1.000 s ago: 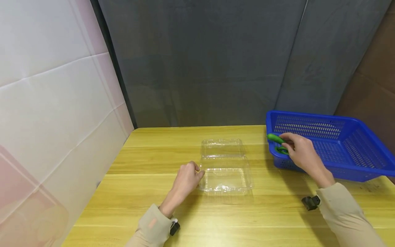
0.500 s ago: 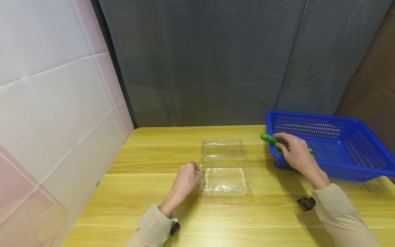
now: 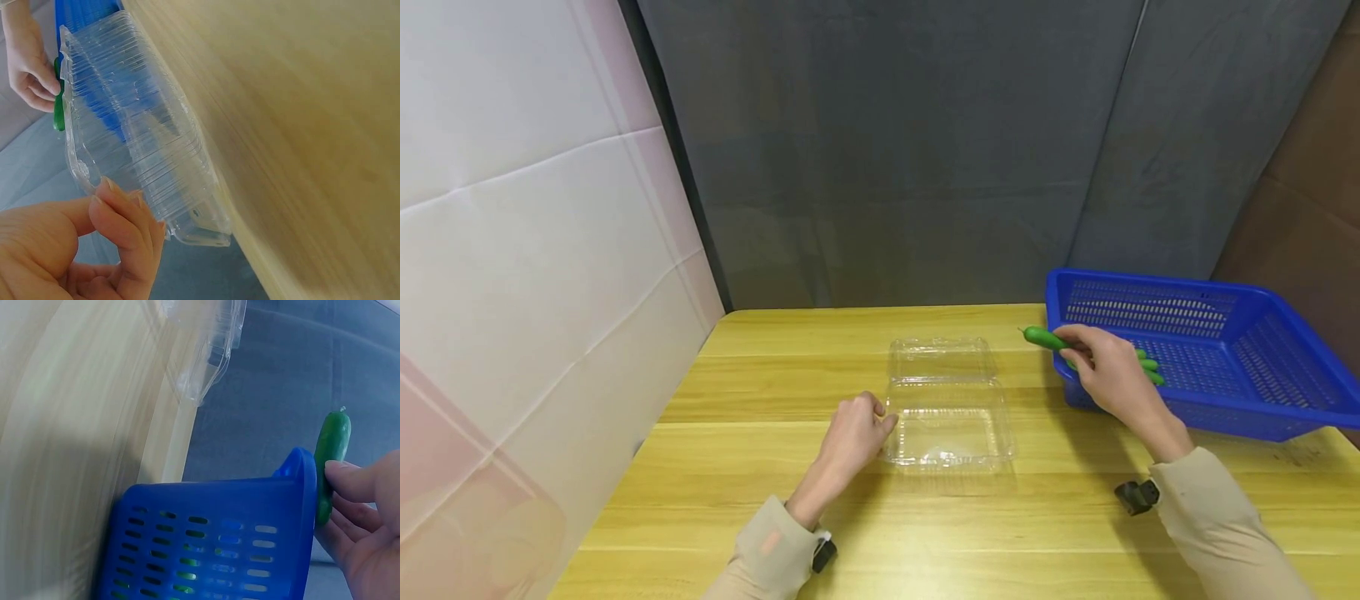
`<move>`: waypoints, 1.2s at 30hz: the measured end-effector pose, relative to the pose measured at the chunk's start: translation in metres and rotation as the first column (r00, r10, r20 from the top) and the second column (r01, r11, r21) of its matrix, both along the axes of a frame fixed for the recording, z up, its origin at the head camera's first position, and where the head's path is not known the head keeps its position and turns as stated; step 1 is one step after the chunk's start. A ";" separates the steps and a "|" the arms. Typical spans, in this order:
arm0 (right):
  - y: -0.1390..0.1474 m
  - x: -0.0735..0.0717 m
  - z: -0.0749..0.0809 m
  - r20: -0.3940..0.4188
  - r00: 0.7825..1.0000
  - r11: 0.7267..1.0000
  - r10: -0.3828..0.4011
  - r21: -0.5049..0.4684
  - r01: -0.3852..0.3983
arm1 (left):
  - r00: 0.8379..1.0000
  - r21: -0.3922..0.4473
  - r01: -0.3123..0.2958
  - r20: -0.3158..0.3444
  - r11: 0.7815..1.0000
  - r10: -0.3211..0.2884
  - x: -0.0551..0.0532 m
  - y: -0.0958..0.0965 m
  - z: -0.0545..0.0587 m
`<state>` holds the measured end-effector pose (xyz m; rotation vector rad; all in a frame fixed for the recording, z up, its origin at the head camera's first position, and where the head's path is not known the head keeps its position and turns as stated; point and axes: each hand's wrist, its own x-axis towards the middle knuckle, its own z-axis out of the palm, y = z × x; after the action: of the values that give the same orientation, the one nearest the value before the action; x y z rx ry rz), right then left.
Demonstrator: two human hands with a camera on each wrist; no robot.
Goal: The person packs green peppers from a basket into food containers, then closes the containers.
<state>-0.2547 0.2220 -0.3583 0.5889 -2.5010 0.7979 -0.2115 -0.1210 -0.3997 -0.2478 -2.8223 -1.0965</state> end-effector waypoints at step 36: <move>-0.033 0.000 -0.012 0.014 0.987 0.987 0.163 -0.014 -0.163 | 1.000 0.004 0.006 0.005 1.000 -0.006 0.001 -0.001 0.000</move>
<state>-0.2551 0.1889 -0.3703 0.7937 -2.4830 0.8804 -0.2105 -0.1216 -0.3996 -0.2537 -2.8251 -1.1060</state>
